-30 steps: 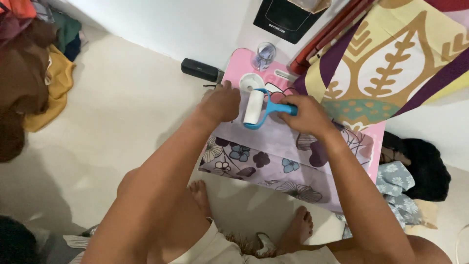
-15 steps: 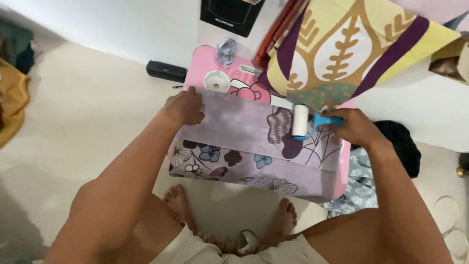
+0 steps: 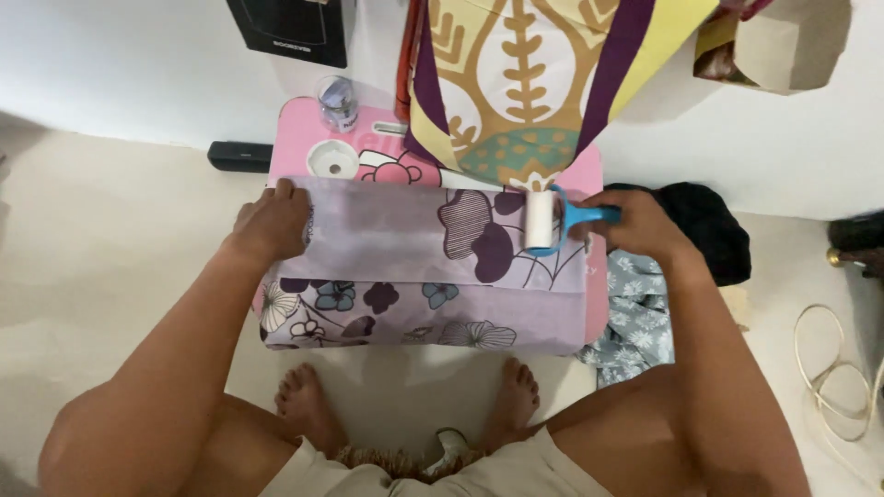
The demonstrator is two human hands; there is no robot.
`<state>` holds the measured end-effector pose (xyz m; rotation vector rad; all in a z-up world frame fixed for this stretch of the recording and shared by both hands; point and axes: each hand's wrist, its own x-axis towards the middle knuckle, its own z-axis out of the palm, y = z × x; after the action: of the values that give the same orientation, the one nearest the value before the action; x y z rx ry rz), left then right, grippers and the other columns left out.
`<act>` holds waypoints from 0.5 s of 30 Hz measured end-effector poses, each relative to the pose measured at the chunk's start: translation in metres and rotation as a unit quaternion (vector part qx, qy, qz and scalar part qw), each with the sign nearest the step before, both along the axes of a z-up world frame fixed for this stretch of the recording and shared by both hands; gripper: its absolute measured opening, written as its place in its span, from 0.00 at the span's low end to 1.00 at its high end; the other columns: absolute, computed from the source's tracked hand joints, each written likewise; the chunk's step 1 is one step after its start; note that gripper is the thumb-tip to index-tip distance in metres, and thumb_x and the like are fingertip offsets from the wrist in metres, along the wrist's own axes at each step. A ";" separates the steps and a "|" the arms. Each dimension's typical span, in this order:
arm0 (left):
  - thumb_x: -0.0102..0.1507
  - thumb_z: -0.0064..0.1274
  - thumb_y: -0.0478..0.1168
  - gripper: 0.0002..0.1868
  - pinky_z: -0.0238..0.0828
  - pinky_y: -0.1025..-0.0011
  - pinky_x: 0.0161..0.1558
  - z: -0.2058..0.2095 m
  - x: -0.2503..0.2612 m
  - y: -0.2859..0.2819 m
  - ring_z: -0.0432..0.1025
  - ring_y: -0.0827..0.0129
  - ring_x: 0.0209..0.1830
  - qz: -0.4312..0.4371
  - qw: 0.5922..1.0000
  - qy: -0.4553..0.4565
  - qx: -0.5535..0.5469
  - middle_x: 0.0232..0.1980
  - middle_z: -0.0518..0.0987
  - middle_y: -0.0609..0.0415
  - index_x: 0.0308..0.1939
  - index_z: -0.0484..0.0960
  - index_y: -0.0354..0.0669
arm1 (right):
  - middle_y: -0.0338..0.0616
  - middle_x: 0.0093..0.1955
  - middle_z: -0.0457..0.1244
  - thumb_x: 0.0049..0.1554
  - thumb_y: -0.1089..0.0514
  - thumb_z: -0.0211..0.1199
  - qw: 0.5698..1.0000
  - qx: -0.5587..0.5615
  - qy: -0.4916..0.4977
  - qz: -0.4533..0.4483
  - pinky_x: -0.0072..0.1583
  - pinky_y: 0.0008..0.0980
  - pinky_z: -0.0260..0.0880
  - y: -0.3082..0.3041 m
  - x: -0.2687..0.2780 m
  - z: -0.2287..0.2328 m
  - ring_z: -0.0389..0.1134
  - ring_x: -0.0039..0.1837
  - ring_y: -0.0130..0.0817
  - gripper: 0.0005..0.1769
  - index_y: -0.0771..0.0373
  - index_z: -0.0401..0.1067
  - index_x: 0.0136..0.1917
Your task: A person sits on the floor and meticulously folds a floral patterned cloth on a small table, then cleans it using a lint roller.
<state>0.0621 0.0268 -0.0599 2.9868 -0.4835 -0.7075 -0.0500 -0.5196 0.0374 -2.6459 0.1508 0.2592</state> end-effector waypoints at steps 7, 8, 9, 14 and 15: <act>0.51 0.63 0.34 0.39 0.76 0.40 0.56 0.022 -0.008 -0.005 0.66 0.41 0.71 0.011 1.000 0.000 0.003 0.72 0.68 0.35 0.68 0.72 0.33 | 0.54 0.54 0.72 0.48 0.61 0.70 0.999 0.020 -0.008 0.034 0.59 0.45 0.69 0.003 -0.006 0.008 0.72 0.57 0.56 0.18 0.57 0.83 0.53; 0.51 0.63 0.34 0.40 0.76 0.40 0.57 0.020 -0.009 -0.004 0.65 0.40 0.72 0.013 1.000 0.006 0.006 0.72 0.68 0.34 0.69 0.72 0.32 | 0.53 0.55 0.72 0.46 0.58 0.72 0.999 0.008 0.004 0.033 0.59 0.47 0.70 -0.017 -0.007 -0.002 0.71 0.60 0.56 0.19 0.56 0.83 0.53; 0.51 0.63 0.34 0.40 0.76 0.40 0.57 0.020 -0.008 -0.005 0.65 0.40 0.72 0.008 1.000 0.006 0.006 0.72 0.68 0.34 0.69 0.72 0.32 | 0.53 0.55 0.72 0.46 0.58 0.72 1.000 0.008 0.004 0.028 0.59 0.47 0.70 -0.029 -0.009 -0.003 0.71 0.60 0.56 0.19 0.56 0.83 0.53; 0.52 0.65 0.36 0.40 0.75 0.39 0.58 0.024 -0.011 -0.006 0.65 0.40 0.72 0.020 1.000 0.006 0.002 0.73 0.67 0.34 0.69 0.72 0.34 | 0.47 0.53 0.73 0.47 0.58 0.72 1.000 -0.004 -0.017 -0.015 0.61 0.42 0.67 -0.066 -0.016 -0.012 0.72 0.58 0.51 0.17 0.55 0.83 0.52; 0.52 0.65 0.36 0.40 0.75 0.39 0.58 0.021 -0.010 -0.006 0.65 0.40 0.72 0.018 1.000 0.006 0.002 0.73 0.67 0.34 0.69 0.72 0.34 | 0.47 0.53 0.73 0.47 0.58 0.72 1.000 -0.005 -0.017 -0.017 0.61 0.42 0.67 -0.057 -0.019 -0.004 0.72 0.58 0.51 0.17 0.55 0.83 0.52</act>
<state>0.0517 0.0209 -0.0384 2.9849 -0.4256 -0.7235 -0.0685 -0.5771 0.0338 -2.6534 0.1863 0.2024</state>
